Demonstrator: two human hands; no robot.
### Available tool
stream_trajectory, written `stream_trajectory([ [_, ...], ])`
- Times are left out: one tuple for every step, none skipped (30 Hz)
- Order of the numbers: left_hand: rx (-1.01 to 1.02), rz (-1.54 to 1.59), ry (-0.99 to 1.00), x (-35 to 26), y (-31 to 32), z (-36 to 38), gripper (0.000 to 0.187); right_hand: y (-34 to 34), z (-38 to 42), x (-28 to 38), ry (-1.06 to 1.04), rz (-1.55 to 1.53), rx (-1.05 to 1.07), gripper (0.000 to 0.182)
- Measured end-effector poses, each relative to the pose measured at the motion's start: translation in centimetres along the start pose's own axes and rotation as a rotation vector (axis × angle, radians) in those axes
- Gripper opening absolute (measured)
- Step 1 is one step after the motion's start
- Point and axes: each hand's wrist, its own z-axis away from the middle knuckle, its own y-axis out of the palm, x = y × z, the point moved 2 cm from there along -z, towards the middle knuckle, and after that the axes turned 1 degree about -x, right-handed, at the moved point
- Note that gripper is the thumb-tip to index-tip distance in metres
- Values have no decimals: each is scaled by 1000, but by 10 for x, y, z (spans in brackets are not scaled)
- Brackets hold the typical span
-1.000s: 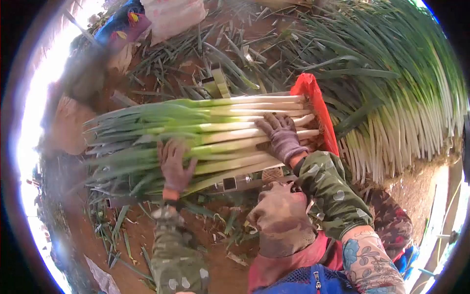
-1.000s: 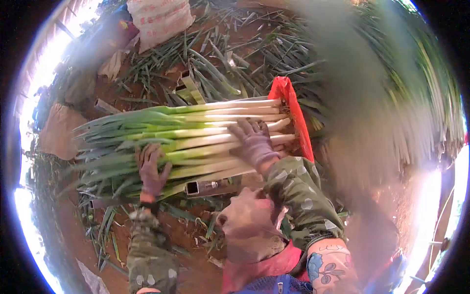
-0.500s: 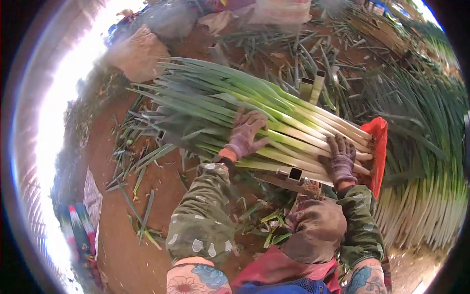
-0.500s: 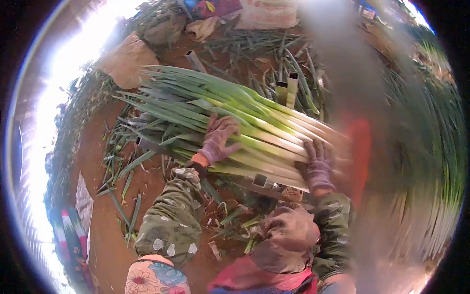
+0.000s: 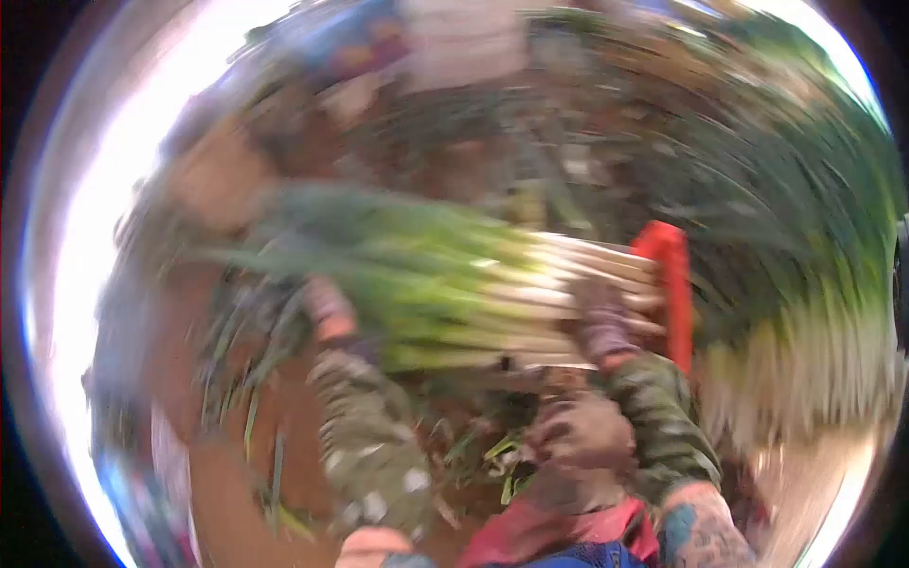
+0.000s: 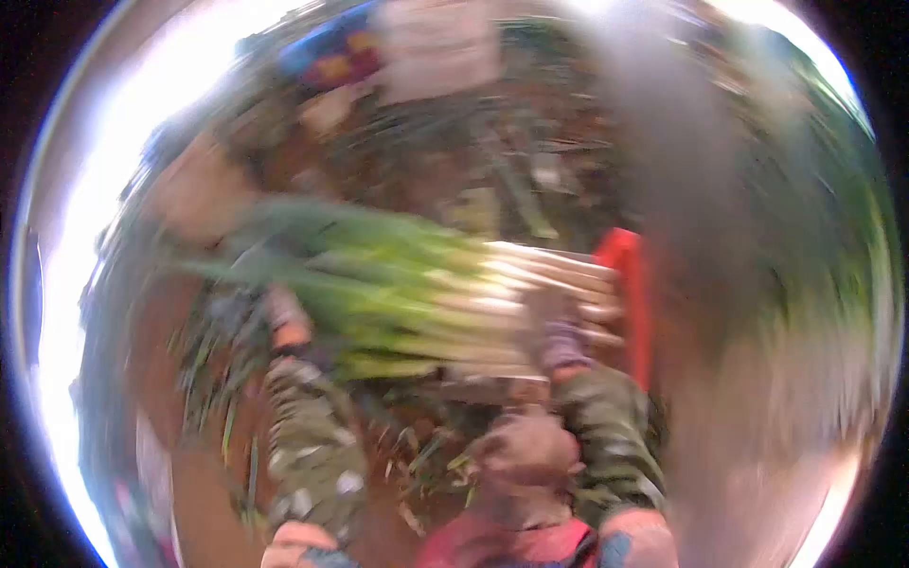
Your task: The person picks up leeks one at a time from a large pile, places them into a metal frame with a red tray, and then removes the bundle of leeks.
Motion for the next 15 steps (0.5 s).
stream_trajectory([
  [44,-178,65,8,7,-12,42,33,2,-20,-86,-285,-196,52],
  [99,-282,107,12,18,-21,42,66,-13,-25,-62,-290,-334,42],
  [142,-349,143,12,35,-28,42,96,-26,-31,-37,-294,-474,33],
  [173,-414,172,7,53,-32,42,123,-37,-37,-12,-298,-611,25],
  [201,-488,192,1,69,-29,42,68,-19,-32,32,-164,-359,38],
  [219,-557,207,-11,87,-20,42,17,-4,-19,68,-73,-86,53],
  [247,-606,222,-26,103,-9,42,62,-2,-27,10,-116,-374,69],
  [278,-647,232,-35,114,3,43,80,-7,-28,29,-144,-329,73],
  [300,-674,243,-45,118,16,43,87,-12,-32,22,-178,-281,78],
  [329,-699,254,-48,119,32,43,88,-11,-35,39,-169,-286,78],
  [347,-706,251,-56,123,40,43,86,-10,-35,37,-196,-274,79],
  [375,-726,259,-56,120,51,43,85,-9,-33,33,-228,-260,79],
  [405,-732,264,-65,125,57,43,82,-8,-34,35,-235,-252,79],
  [432,-752,269,-64,123,66,43,78,-7,-34,36,-225,-224,79],
  [461,-761,275,-67,124,73,43,82,-8,-35,37,-215,-194,79],
])
